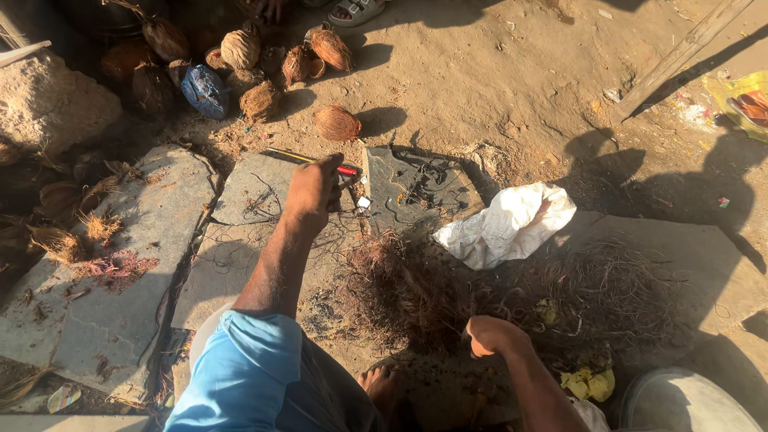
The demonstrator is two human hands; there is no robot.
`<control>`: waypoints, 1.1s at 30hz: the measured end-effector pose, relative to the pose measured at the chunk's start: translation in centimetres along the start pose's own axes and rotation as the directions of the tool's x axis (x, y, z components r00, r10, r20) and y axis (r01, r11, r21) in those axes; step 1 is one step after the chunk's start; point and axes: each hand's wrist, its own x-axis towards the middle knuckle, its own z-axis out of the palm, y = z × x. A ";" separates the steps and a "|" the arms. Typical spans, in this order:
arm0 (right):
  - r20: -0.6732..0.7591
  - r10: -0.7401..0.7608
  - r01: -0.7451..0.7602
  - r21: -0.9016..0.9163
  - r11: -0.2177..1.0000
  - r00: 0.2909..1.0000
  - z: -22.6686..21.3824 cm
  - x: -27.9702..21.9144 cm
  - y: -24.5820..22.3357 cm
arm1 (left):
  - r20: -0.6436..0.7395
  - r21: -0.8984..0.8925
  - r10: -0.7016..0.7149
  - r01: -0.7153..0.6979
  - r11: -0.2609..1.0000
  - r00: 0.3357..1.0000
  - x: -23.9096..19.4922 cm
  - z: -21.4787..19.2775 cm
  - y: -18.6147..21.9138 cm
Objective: The person sits on the ground and uses a hammer to strike a bundle of coconut fiber, loosening the strands. They then pull apart the fibers by hand, separating them into smaller pieces. The person also uses pliers to cut or pull specific strands from the bundle.
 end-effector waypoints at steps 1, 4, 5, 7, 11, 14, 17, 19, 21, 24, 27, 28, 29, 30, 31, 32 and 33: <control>0.041 -0.026 0.032 -0.165 0.986 0.999 0.0 0.0 -0.7 | 0.025 0.021 0.022 -0.023 1.000 0.999 -0.9 0.5 0.5; -0.409 -0.172 0.232 0.102 0.967 0.896 -3.2 -0.1 -3.5 | 0.116 0.038 0.082 -0.087 0.996 0.990 -3.2 1.2 1.5; -0.580 -0.165 0.272 0.103 0.957 0.798 -4.6 -0.4 -4.8 | 0.156 0.034 0.103 -0.109 0.993 0.982 -3.6 1.5 1.7; -0.858 -0.085 0.534 0.235 0.812 0.506 -5.6 -1.3 -8.1 | 0.218 0.053 0.149 -0.164 0.985 0.964 -4.5 2.1 1.8; -0.790 -0.203 0.590 0.233 0.773 0.578 -7.7 -0.8 -14.7 | 0.292 -0.049 0.243 -0.239 0.970 0.925 -4.9 2.7 1.6; -0.800 -0.129 0.522 0.251 0.815 0.586 -7.4 -0.2 -16.5 | 0.157 -0.213 0.473 -0.438 0.873 0.867 -3.9 2.5 1.9; -0.903 -0.105 0.603 0.188 0.775 0.417 -5.3 0.4 -15.4 | 0.023 -0.518 0.247 -0.200 0.831 0.969 -2.5 1.6 1.8; -0.931 -0.074 0.635 0.185 0.750 0.358 -2.9 0.7 -14.3 | 0.027 -0.442 0.270 -0.231 0.867 0.962 -1.8 0.8 1.5; -0.917 0.007 0.595 0.264 0.759 0.398 -1.1 1.0 -13.1 | 0.005 -0.047 0.338 -0.338 0.940 0.941 -0.7 0.3 1.7; -0.984 -0.156 0.612 -0.070 0.788 0.088 0.8 1.3 -11.3 | 0.003 0.655 0.468 -0.355 0.667 0.884 1.3 -1.2 2.3; -0.970 -0.145 0.562 -0.010 0.827 0.196 1.8 2.6 -9.4 | 0.008 0.710 0.529 -0.377 0.595 0.849 3.4 -2.8 2.2; -0.968 -0.123 0.518 0.008 0.856 0.217 2.2 3.1 -8.7 | 0.019 0.725 0.577 -0.409 0.554 0.816 4.1 -3.4 2.4; -0.966 -0.099 0.472 0.026 0.881 0.238 2.6 3.7 -7.8 | 0.032 0.740 0.624 -0.438 0.510 0.781 4.9 -3.4 2.3; -0.964 -0.079 0.425 0.038 0.904 0.253 2.7 4.3 -6.6 | 0.049 0.764 0.636 -0.439 0.473 0.770 5.5 -3.5 2.4; -0.973 -0.169 0.384 -0.097 0.918 0.157 2.9 5.0 -5.5 | 0.066 0.787 0.647 -0.438 0.435 0.760 6.2 -3.6 2.8; -0.960 -0.269 0.338 -0.227 0.913 0.082 4.4 5.3 -4.4 | 0.068 0.814 0.647 -0.417 0.404 0.759 5.6 -4.5 2.0; -0.929 -0.369 0.283 -0.351 0.892 0.010 5.9 5.3 -2.9 | 0.041 0.828 0.752 -0.443 0.343 0.658 5.3 -5.9 2.3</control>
